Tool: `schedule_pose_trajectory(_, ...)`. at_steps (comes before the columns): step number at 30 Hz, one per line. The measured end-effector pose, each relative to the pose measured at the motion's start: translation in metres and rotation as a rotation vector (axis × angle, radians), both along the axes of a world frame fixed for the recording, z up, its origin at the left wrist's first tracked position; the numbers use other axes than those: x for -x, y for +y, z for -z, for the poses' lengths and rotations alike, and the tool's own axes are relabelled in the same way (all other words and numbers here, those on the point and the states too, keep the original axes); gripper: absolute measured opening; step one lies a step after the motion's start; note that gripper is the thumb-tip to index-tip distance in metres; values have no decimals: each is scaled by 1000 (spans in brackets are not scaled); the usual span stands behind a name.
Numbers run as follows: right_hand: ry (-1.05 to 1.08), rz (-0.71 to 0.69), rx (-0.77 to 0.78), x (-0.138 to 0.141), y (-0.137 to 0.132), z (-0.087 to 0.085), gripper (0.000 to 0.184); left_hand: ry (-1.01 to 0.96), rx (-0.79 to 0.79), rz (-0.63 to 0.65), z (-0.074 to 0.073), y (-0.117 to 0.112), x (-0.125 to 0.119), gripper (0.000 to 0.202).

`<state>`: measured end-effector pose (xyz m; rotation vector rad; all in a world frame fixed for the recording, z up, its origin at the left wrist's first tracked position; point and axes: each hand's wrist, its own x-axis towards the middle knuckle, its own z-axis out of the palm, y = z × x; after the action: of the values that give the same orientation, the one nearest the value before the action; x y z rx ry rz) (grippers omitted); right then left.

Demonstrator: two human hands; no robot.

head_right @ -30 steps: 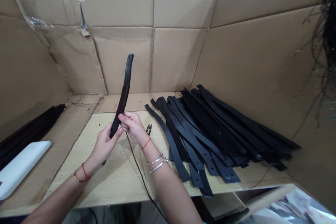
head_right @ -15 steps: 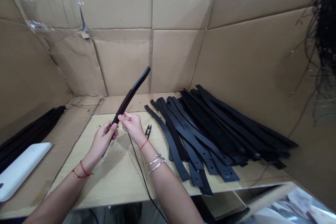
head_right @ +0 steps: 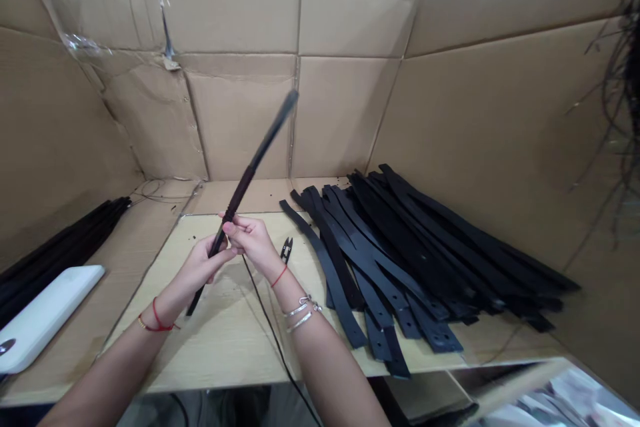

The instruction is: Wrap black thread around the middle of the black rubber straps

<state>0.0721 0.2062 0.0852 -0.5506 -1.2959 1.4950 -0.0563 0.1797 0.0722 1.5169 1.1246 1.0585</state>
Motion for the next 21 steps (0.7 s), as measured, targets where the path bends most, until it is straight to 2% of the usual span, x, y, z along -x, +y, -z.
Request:
schedule_pose_trajectory(2, 24, -54, 16, -1, -2, -4, 44, -212, 143, 198, 1, 0, 0, 40)
schedule_pose_trajectory(4, 22, -25, 18, -2, -3, -7, 45, -332, 186, 297, 2, 0, 0, 40)
schedule_pose_trajectory(5, 18, 8, 20, -2, -4, -8, 47, -343, 168, 293, 3, 1, -1, 41)
schedule_pose_trajectory(8, -4, 103, 30, -1, -4, -9, 52, -284, 55, 133, 3, 4, -2, 45)
schedule_pose_trajectory(10, -38, 120, 19, 1, -3, -8, 51, -274, 27, 70, 1, 6, -2, 47)
schedule_pose_trajectory(12, -72, 135, 5, 2, -3, -8, 49, -326, 72, 92, -1, 6, -2, 48)
schedule_pose_trajectory(17, -147, 53, -24, 3, -2, -8, 47, -560, 399, 244, -6, -1, -1, 49)
schedule_pose_trajectory(21, -159, 41, -15, 4, -4, -8, 48, -632, 442, 311, -10, -5, 3, 48)
